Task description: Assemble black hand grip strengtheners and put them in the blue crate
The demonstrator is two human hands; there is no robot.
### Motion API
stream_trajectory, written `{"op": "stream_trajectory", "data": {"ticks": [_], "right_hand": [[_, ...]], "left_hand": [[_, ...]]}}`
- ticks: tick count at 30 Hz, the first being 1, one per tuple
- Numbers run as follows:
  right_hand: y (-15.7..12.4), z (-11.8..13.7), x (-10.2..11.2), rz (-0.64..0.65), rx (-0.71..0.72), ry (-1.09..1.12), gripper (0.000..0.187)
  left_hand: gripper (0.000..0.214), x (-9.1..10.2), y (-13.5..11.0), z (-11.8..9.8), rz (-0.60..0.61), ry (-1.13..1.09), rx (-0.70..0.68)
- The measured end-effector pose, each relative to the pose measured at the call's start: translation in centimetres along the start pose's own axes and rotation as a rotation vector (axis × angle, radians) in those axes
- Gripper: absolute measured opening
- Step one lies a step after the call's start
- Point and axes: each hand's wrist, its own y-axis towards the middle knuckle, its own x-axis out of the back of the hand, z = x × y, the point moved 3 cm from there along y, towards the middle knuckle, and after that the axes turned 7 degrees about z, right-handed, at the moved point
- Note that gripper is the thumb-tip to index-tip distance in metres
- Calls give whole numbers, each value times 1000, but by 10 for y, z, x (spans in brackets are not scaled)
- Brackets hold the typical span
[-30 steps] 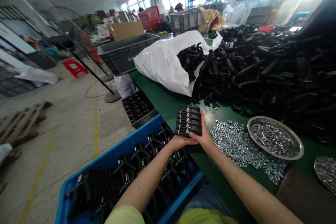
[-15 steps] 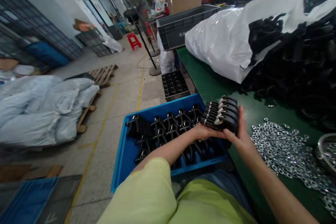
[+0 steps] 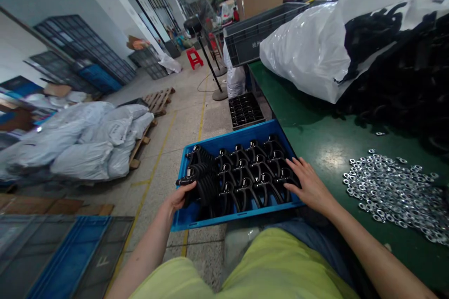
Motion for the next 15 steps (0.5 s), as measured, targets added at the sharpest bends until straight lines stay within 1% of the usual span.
{"op": "stream_trajectory", "data": {"ticks": [1, 3, 6, 9, 12, 15], "right_hand": [[0, 0, 0, -3, 3, -4, 66], [0, 0, 0, -6, 8, -9, 66], [0, 0, -1, -7, 12, -12, 65], [0, 0, -1, -2, 8, -22, 64], [0, 0, -2, -5, 3, -21, 64], [0, 1, -3, -5, -3, -24, 64]], "left_hand": [[26, 7, -1, 8, -23, -4, 33], [24, 13, 1, 21, -51, -12, 84], [25, 15, 13, 28, -71, -27, 134], [28, 17, 31, 22, -91, -28, 165], [31, 20, 47, 10, -99, -19, 182], [32, 22, 58, -3, -97, -7, 197]]}}
